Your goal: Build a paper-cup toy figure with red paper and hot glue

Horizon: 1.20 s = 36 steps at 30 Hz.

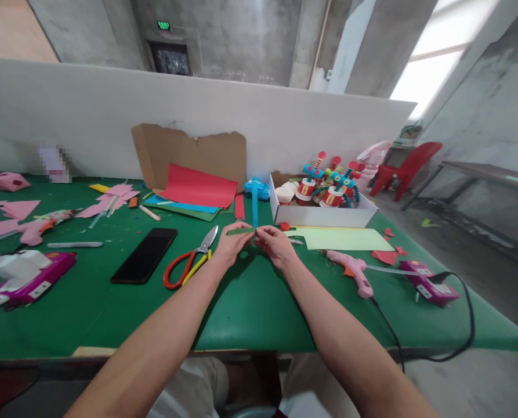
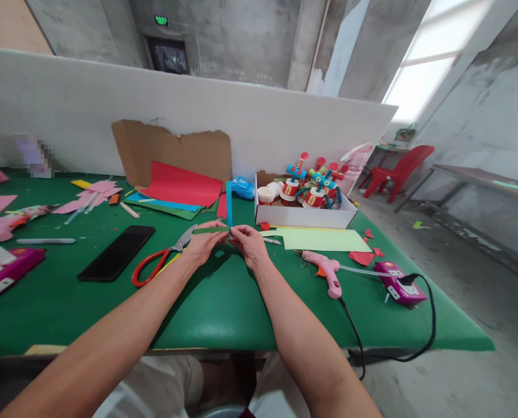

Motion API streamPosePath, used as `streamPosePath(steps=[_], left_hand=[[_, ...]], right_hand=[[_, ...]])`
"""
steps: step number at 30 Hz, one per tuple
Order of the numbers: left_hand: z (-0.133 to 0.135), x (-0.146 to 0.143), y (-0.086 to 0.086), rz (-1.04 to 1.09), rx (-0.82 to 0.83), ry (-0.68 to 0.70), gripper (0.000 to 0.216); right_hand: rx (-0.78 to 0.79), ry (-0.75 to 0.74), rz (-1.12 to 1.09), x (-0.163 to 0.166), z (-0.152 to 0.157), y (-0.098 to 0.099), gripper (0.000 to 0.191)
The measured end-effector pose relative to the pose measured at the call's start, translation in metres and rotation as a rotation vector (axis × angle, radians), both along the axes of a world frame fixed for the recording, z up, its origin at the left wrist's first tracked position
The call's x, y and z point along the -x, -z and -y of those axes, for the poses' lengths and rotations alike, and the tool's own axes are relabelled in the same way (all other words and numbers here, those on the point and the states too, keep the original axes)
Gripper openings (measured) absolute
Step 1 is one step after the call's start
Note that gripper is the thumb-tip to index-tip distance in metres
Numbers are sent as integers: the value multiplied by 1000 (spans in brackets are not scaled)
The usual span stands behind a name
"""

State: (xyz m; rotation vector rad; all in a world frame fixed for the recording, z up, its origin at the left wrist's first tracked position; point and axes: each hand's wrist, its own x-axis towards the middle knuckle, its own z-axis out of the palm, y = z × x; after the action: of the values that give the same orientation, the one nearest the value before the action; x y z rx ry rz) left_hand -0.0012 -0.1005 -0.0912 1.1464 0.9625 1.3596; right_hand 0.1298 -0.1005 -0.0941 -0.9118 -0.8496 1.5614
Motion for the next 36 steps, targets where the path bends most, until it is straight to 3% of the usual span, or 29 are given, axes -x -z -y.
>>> streamPosePath(steps=[7, 15, 20, 36], left_hand=[[-3, 1, 2, -46, 20, 13, 18], [-4, -2, 0, 15, 71, 8, 35], [-4, 0, 0, -46, 16, -53, 30], [-6, -1, 4, -59, 7, -29, 30]], right_hand=[[16, 51, 34, 0, 0, -3, 31], [73, 78, -8, 0, -2, -4, 23], [95, 19, -13, 0, -1, -5, 22], [94, 77, -13, 1, -3, -2, 16]])
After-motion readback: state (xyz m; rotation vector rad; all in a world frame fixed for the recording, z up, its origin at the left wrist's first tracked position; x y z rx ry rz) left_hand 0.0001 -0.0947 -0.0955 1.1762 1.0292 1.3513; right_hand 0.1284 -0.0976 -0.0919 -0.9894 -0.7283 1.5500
